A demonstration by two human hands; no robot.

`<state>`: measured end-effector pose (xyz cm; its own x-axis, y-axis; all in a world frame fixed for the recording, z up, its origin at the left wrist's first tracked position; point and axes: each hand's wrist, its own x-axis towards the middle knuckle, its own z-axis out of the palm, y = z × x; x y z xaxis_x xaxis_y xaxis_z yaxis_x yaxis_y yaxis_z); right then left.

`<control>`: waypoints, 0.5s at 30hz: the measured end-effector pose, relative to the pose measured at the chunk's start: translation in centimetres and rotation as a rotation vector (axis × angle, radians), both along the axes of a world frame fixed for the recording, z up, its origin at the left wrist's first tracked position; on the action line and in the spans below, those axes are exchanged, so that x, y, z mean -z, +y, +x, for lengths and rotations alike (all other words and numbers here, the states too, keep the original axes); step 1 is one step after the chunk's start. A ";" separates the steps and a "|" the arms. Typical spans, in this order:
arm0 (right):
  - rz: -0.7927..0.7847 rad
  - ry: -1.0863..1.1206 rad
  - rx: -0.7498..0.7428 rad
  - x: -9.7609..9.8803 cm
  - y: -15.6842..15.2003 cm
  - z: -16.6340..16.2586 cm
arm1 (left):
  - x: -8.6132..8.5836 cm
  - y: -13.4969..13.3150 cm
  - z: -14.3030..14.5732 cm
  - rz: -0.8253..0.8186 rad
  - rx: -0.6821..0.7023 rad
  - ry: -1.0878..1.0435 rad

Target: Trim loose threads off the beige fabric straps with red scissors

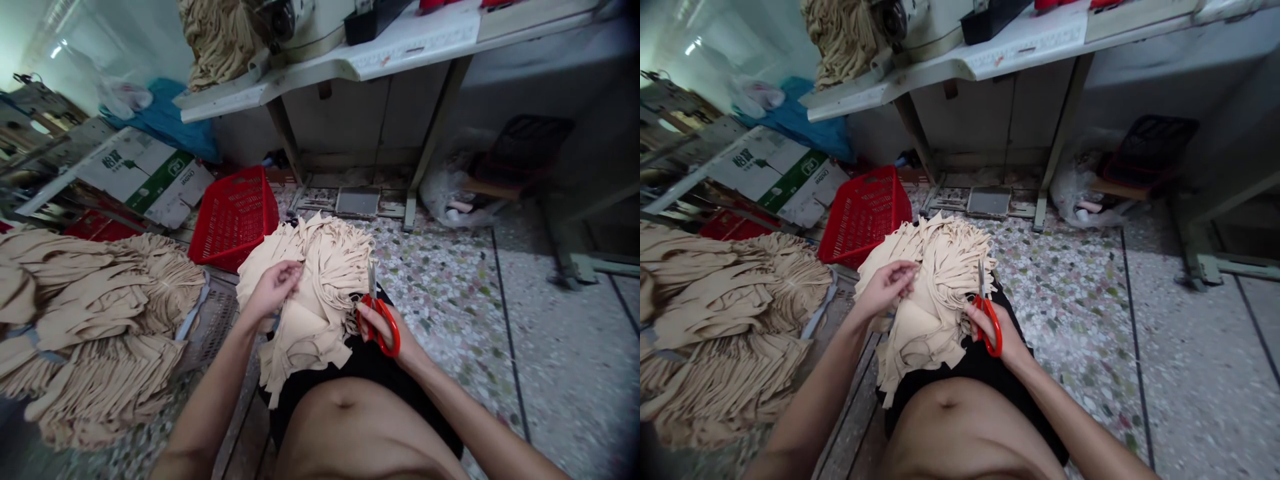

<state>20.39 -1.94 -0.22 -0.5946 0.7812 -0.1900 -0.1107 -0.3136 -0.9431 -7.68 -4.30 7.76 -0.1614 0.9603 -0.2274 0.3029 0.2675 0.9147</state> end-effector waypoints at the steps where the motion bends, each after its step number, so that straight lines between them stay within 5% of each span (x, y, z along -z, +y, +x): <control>1: 0.004 -0.005 -0.005 -0.1 -0.1 -0.1 | 0.5 1.2 0.1 0.041 -0.046 0.027; 8: 0.034 -0.083 -0.059 -0.5 -0.5 0.6 | 3.1 5.8 0.3 0.106 -0.046 0.078; 15: 0.079 -0.127 -0.063 -1.5 0.9 0.9 | 0.6 4.3 0.7 0.089 -0.166 -0.228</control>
<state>21.32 -1.05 1.32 -0.6183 0.7585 -0.2058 0.0283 -0.2402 -0.9703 -7.00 -0.03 7.11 -0.2721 0.9430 -0.1917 0.0461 0.2118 0.9762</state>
